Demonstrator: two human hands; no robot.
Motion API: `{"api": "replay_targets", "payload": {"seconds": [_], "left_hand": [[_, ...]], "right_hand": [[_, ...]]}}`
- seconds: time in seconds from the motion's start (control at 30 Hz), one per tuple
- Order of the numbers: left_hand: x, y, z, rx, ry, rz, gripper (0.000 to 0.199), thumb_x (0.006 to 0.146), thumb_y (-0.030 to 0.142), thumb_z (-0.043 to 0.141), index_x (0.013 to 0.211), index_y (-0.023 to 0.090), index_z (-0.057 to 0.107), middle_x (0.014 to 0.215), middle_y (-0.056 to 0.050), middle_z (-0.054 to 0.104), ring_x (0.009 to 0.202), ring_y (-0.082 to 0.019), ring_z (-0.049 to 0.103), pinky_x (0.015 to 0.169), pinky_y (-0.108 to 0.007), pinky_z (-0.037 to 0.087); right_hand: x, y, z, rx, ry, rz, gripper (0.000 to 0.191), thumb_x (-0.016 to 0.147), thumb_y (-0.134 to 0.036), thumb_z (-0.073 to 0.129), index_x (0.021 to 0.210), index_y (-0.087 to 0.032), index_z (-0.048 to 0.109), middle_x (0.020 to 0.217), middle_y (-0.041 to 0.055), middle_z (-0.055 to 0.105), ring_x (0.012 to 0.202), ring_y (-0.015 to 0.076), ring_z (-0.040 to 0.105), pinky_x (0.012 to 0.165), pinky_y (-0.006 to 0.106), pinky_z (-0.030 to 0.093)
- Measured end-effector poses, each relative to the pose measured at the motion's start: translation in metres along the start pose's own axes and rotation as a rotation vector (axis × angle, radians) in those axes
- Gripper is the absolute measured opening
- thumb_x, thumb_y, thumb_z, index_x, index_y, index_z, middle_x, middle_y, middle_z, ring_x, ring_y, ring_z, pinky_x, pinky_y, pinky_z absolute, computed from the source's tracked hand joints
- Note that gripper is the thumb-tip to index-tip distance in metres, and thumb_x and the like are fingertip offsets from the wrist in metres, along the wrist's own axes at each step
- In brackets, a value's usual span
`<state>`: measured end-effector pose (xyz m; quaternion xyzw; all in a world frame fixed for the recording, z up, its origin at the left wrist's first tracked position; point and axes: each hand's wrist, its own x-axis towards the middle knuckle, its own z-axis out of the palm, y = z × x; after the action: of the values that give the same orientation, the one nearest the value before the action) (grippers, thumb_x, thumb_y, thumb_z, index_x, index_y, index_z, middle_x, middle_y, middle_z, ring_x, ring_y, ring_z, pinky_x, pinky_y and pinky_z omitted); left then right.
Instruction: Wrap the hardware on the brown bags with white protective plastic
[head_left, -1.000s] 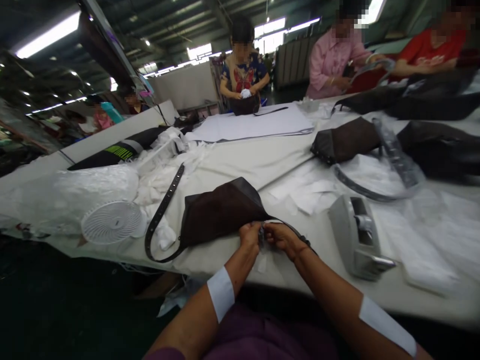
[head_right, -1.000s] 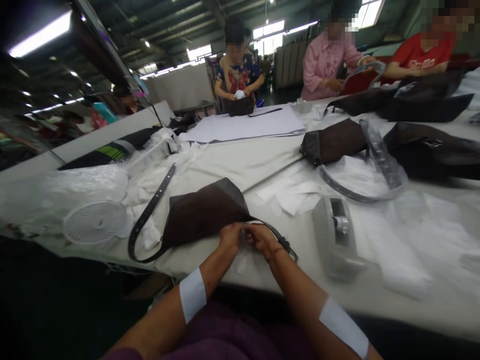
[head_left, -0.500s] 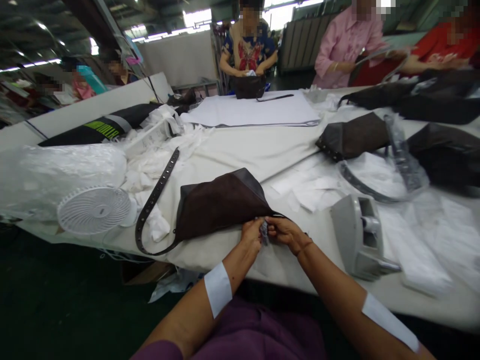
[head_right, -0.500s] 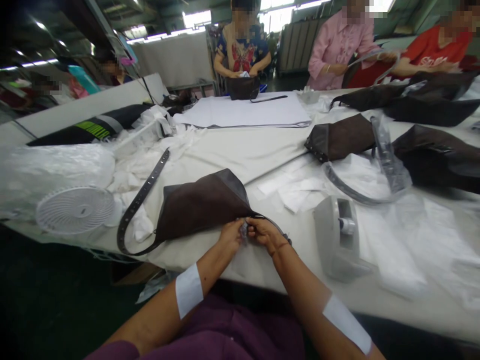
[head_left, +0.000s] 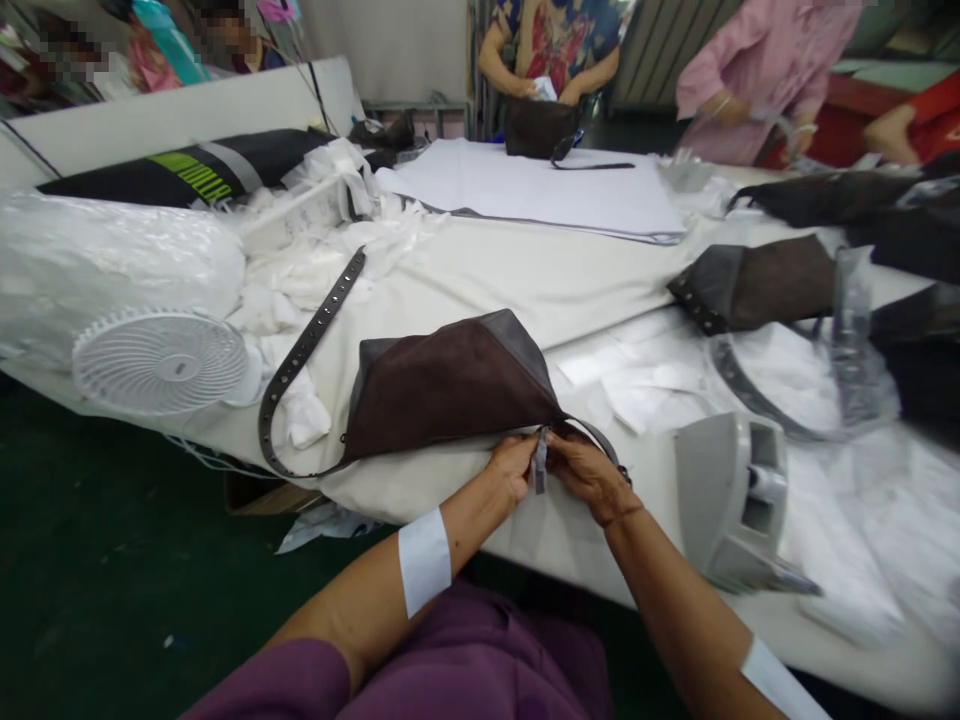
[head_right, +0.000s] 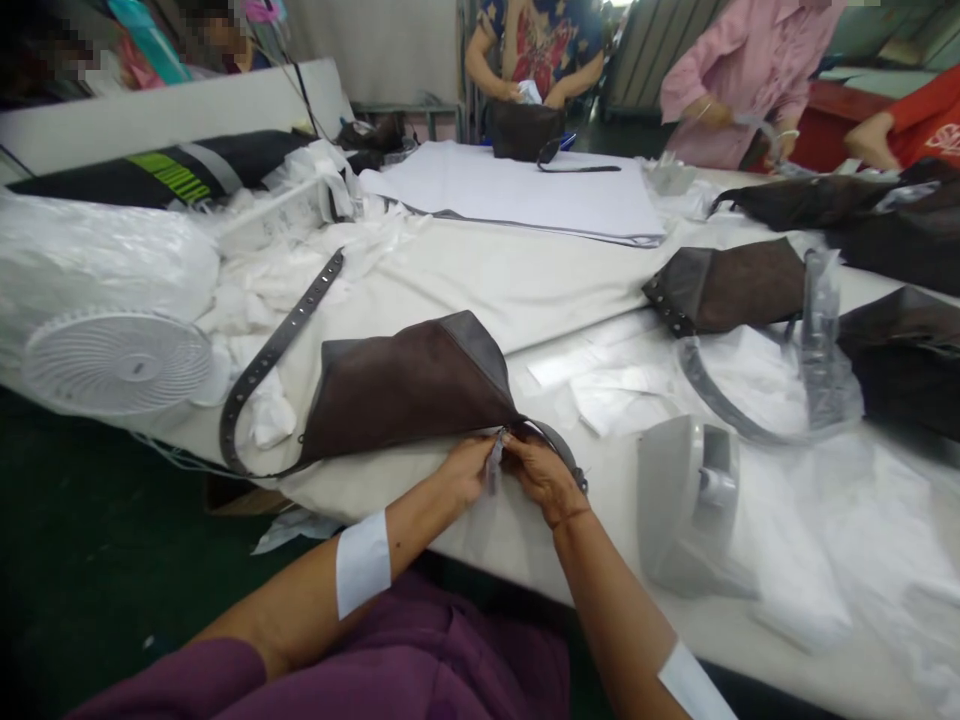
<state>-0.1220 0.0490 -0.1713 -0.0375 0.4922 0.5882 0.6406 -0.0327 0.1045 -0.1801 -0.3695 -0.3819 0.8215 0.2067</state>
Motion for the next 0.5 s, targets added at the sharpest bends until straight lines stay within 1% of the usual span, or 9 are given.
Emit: {"api": "replay_targets", "payload": {"seconds": [0.1,0.23,0.3,0.4,0.5], "left_hand": [[0.001,0.006,-0.001,-0.004,-0.032,-0.099,0.019,0.073,0.025,0.067,0.066,0.015,0.054,0.047,0.005,0.047,0.038,-0.007,0.045,0.043,-0.021,0.038],[0.006,0.007,-0.005,-0.001,-0.079,-0.2,0.017,0.077,0.026,0.062,0.068,0.016,0.052,0.048,0.005,0.046,0.038,-0.009,0.046,0.043,-0.023,0.04],[0.01,0.006,-0.008,-0.002,-0.102,-0.23,0.017,0.078,0.027,0.061,0.069,0.016,0.051,0.049,0.005,0.046,0.04,-0.01,0.048,0.046,-0.025,0.042],[0.014,0.005,-0.01,-0.004,-0.14,-0.26,0.018,0.08,0.028,0.058,0.07,0.017,0.05,0.05,0.004,0.045,0.041,-0.01,0.048,0.048,-0.026,0.043],[0.013,0.011,-0.008,-0.004,-0.192,-0.269,0.019,0.082,0.029,0.055,0.069,0.017,0.049,0.05,0.003,0.043,0.043,-0.011,0.047,0.048,-0.027,0.041]], "right_hand": [[0.002,-0.005,0.004,-0.022,-0.021,-0.032,0.032,0.056,-0.032,0.08,0.077,-0.019,0.06,0.065,-0.0025,0.06,0.06,0.0118,0.055,0.056,0.023,0.042],[0.003,-0.012,0.003,-0.055,-0.015,0.022,0.031,0.057,-0.031,0.08,0.078,-0.018,0.061,0.064,-0.0019,0.06,0.054,0.0101,0.051,0.052,0.023,0.041],[0.004,-0.015,0.0,-0.083,-0.013,0.068,0.029,0.057,-0.03,0.08,0.076,-0.017,0.062,0.065,-0.0007,0.06,0.055,0.0104,0.052,0.051,0.023,0.041],[0.006,-0.02,-0.005,-0.103,-0.015,0.136,0.026,0.055,-0.027,0.08,0.073,-0.017,0.063,0.066,0.0006,0.061,0.059,0.0119,0.054,0.055,0.024,0.044],[0.01,-0.023,-0.007,-0.095,0.008,0.135,0.025,0.052,-0.024,0.082,0.069,-0.017,0.064,0.066,-0.0003,0.061,0.058,0.0111,0.053,0.055,0.024,0.043]]}}
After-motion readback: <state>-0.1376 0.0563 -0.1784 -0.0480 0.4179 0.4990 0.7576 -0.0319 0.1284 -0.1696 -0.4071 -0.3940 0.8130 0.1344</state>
